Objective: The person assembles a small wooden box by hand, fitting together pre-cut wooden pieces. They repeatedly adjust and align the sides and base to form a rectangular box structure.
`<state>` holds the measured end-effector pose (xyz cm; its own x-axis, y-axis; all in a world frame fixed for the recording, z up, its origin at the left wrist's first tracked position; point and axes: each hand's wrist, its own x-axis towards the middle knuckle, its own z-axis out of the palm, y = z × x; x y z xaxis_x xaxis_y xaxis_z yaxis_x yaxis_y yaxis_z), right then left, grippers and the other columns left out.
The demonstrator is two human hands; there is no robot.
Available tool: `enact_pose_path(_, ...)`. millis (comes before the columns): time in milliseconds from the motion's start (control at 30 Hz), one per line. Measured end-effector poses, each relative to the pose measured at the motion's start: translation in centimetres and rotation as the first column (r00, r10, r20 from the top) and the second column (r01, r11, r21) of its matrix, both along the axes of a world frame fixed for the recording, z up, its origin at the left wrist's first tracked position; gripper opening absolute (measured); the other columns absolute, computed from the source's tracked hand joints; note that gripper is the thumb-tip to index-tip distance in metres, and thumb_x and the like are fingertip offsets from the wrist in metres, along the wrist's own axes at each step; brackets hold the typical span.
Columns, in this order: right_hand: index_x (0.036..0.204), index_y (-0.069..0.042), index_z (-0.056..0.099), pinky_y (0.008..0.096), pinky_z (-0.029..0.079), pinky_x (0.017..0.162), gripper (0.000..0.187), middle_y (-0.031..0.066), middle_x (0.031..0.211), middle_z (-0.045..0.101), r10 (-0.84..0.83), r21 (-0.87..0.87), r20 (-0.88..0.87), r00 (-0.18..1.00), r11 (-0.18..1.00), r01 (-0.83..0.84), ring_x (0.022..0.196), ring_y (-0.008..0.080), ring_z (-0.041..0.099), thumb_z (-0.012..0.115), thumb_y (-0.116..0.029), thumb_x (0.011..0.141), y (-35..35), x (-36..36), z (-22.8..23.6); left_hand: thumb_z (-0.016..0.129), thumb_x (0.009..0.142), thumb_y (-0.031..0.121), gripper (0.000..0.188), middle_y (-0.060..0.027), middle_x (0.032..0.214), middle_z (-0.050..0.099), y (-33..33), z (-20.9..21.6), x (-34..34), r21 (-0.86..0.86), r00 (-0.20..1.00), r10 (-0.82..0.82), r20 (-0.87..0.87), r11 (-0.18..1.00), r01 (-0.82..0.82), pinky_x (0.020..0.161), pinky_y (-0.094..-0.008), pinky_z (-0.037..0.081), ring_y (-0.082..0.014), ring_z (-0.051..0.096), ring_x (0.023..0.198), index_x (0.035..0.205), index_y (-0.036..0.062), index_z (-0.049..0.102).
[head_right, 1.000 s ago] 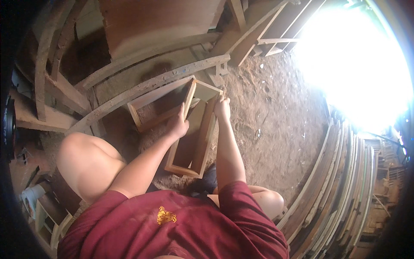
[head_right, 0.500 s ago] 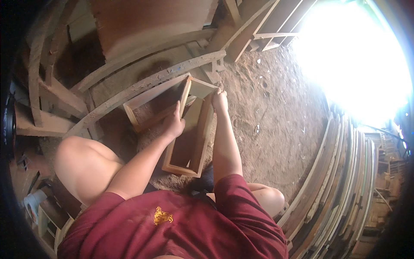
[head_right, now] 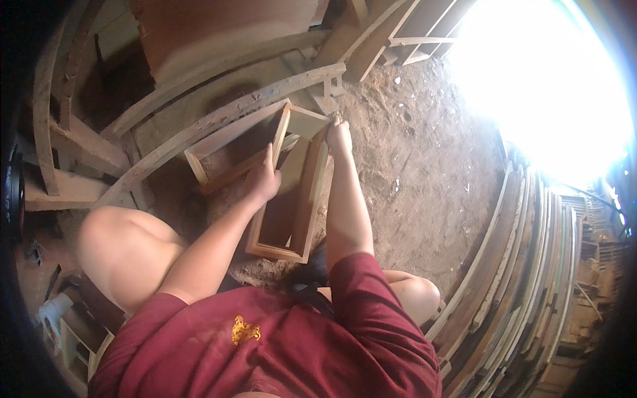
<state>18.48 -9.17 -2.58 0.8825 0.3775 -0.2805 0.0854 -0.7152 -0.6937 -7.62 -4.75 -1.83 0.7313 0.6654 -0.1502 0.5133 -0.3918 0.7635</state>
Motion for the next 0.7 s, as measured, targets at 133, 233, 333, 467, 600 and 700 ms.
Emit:
enact_pose_path(133, 0.127, 0.001, 0.044, 0.0531, 0.058, 0.056, 0.057, 0.0279, 0.124, 0.053, -0.018, -0.038, -0.112, 0.994, 0.999, 0.014, 0.104, 0.0430, 0.060, 0.034, -0.046, 0.098, 0.5, 0.8, 0.9, 0.051, 0.080, 0.010, 0.075, -0.0299, 0.125, 0.053, -0.1, -0.7, 0.1, 0.038, 1.000, 0.006, 0.017, 0.999, -0.007, 0.085, -0.0484, 0.052, -0.0418, 0.060, 0.102, 0.147, -0.0014, 0.019)
enact_pose_path(233, 0.133, -0.003, 0.040, 0.0506, 0.057, 0.064, 0.061, 0.0258, 0.123, 0.056, 0.019, -0.078, -0.022, 1.000, 0.997, -0.021, 0.101, 0.0418, 0.062, 0.030, -0.051, 0.098, -0.5, -0.3, 0.9, 0.052, 0.081, 0.012, 0.075, -0.0305, 0.118, 0.056, 0.1, -2.8, 1.2, 0.145, 1.000, 0.017, 0.025, 0.989, -0.020, 0.082, -0.0493, 0.053, -0.0418, 0.062, 0.096, 0.148, 0.0005, 0.018)
enact_pose_path(333, 0.126, 0.001, 0.042, 0.0468, 0.055, 0.069, 0.060, 0.0263, 0.114, 0.062, -0.016, -0.196, -0.008, 1.000, 0.981, 0.014, 0.100, 0.0402, 0.063, 0.032, -0.051, 0.097, -2.7, -5.0, 2.3, 0.053, 0.082, 0.014, 0.076, -0.0300, 0.111, 0.059, 0.3, -3.7, 0.9, 0.179, 1.000, 0.031, 0.004, 0.983, -0.031, 0.078, -0.0500, 0.053, -0.0418, 0.063, 0.090, 0.148, 0.0020, 0.018)
enact_pose_path(467, 0.117, 0.004, 0.044, 0.0485, 0.047, 0.088, 0.055, 0.0285, 0.108, 0.063, 0.067, -0.188, 0.148, 0.987, 0.981, -0.039, 0.102, 0.0462, 0.060, 0.030, -0.046, 0.099, -7.6, -9.3, 1.9, 0.053, 0.082, 0.015, 0.075, -0.0271, 0.108, 0.062, 0.4, -1.7, 0.6, 0.169, 0.999, 0.012, -0.030, 0.986, -0.006, 0.077, -0.0495, 0.054, -0.0401, 0.064, 0.088, 0.148, 0.0019, 0.019)
enact_pose_path(600, 0.114, 0.004, 0.045, 0.0505, 0.044, 0.090, 0.051, 0.0319, 0.105, 0.061, 0.167, -0.307, 0.115, 0.979, 0.943, -0.124, 0.102, 0.0480, 0.058, 0.032, -0.043, 0.099, -14.4, -16.2, -1.1, 0.051, 0.080, 0.015, 0.072, -0.0263, 0.123, 0.057, 0.5, -1.5, 0.6, 0.111, 0.996, 0.048, -0.072, 0.993, -0.040, 0.087, -0.0479, 0.051, -0.0398, 0.062, 0.101, 0.146, 0.0006, 0.025)
enact_pose_path(700, 0.098, 0.004, 0.051, 0.0440, 0.048, 0.076, 0.041, 0.0246, 0.093, 0.060, 0.150, -0.128, 0.226, 0.962, 0.984, -0.123, 0.086, 0.0358, 0.062, 0.042, -0.036, 0.098, -20.0, -18.1, -4.5, 0.050, 0.080, 0.015, 0.071, -0.0265, 0.123, 0.057, -0.1, -0.2, 0.9, 0.078, 0.995, 0.015, -0.101, 0.997, -0.007, 0.089, -0.0473, 0.050, -0.0397, 0.062, 0.102, 0.145, 0.0002, 0.026)
